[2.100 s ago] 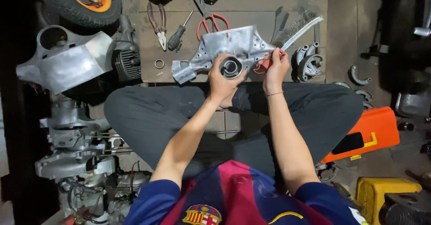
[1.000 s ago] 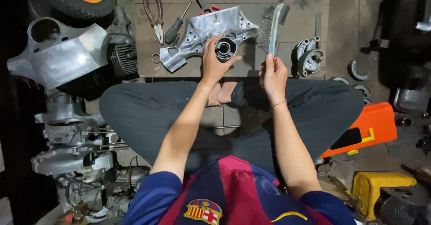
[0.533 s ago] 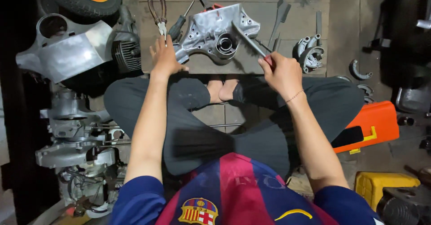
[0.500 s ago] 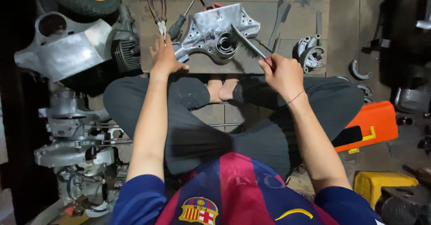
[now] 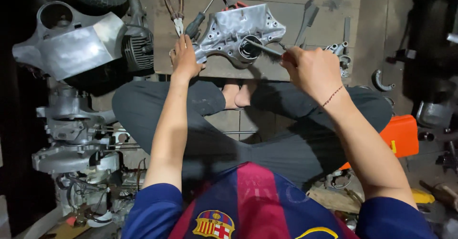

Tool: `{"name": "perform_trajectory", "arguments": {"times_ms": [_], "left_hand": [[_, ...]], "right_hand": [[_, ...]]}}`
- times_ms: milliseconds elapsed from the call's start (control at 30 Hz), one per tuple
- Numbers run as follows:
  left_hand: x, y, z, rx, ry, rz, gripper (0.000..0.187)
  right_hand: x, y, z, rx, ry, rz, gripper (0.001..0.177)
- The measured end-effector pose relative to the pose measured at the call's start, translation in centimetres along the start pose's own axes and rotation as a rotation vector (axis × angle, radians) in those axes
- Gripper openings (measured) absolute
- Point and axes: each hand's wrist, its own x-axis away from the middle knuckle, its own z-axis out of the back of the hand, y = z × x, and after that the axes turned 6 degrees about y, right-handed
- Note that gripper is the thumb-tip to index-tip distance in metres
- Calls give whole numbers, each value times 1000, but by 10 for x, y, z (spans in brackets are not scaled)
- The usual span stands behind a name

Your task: The person sits on the floor and cleans a metallic engine casing by hand, removing debris from its crevices. They then use a wire brush to scrub the interior surfaces of the casing.

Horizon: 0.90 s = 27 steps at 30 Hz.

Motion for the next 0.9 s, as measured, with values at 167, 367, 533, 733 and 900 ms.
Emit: {"name": "perform_trajectory", "arguments": {"times_ms": [167, 367, 533, 733, 900], "left_hand": [[1, 3, 1, -4, -7, 8, 112], [6, 8, 5, -9, -25, 13, 111], [4, 8, 2, 13, -44, 26, 110], [3, 7, 7, 5, -66, 35, 108], [9, 13, 13, -6, -62, 38, 108]], "right_hand": [[-12, 3, -9, 58, 28, 48, 14], [-11, -6, -11, 270, 222, 225, 20], [-15, -4, -23, 275, 264, 250, 21], [-29, -3, -30, 219, 204, 188, 17], [-42, -6, -29, 247, 184, 211, 18]]}}
